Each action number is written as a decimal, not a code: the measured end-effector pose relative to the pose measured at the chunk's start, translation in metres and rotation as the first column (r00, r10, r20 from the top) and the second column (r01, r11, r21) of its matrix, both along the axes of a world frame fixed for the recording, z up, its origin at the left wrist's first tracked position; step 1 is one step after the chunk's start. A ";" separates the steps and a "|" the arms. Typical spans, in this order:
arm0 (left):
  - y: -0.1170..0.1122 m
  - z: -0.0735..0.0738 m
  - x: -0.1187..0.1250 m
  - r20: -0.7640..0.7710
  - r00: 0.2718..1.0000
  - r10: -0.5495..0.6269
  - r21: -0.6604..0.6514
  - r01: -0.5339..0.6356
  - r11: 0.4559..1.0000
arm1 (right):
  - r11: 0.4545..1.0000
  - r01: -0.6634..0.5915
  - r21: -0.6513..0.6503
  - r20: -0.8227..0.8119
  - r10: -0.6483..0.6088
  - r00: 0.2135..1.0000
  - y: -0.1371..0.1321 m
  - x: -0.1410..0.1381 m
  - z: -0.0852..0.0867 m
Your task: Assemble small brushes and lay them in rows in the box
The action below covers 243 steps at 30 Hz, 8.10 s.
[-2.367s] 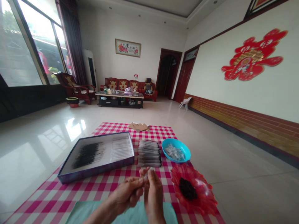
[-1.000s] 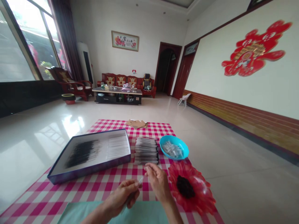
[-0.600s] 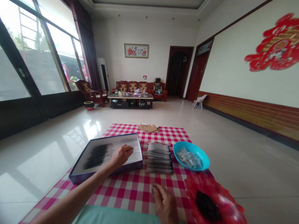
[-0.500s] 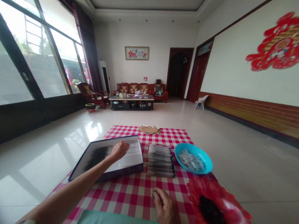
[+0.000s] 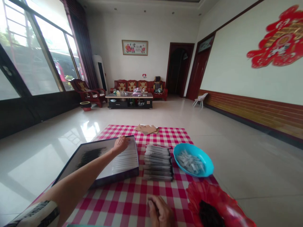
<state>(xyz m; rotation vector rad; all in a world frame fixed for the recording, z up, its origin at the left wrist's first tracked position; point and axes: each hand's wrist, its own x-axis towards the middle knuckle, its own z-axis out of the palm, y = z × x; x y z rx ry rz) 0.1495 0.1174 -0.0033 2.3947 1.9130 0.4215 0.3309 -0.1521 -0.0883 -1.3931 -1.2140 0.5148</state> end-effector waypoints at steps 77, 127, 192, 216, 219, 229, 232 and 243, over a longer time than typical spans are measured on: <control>-0.229 -0.074 0.052 0.317 0.778 -0.543 0.318 0.452 0.833 | 0.976 -0.059 -0.208 -0.264 0.002 0.965 -0.003 0.015 0.017; -0.227 -0.069 0.051 0.230 0.821 -0.523 0.305 0.449 0.840 | 0.983 -0.125 -0.138 -0.179 0.099 0.979 0.002 0.016 0.010; -0.221 -0.072 0.053 0.281 0.795 -0.538 0.299 0.461 0.836 | 0.975 -0.191 -0.113 -0.302 0.150 0.941 0.006 0.014 0.005; -0.220 -0.076 0.052 0.315 0.790 -0.526 0.357 0.415 0.837 | 0.933 0.297 0.203 0.545 -0.360 0.758 -0.027 0.091 0.064; -0.220 -0.075 0.052 0.327 0.762 -0.558 0.356 0.448 0.820 | 0.980 0.108 0.165 0.491 -0.177 0.853 -0.018 0.049 0.054; -0.225 -0.071 0.051 0.310 0.725 -0.615 0.339 0.520 0.784 | 0.998 -0.020 0.067 0.336 -0.003 0.942 -0.010 0.020 0.016; -0.225 -0.067 0.049 0.280 0.736 -0.617 0.352 0.519 0.779 | 1.000 -0.009 0.023 0.248 0.003 0.969 -0.015 0.021 0.020; -0.224 -0.073 0.049 0.295 0.756 -0.585 0.398 0.459 0.794 | 0.906 0.399 0.139 -0.379 -0.324 0.867 -0.031 0.054 0.053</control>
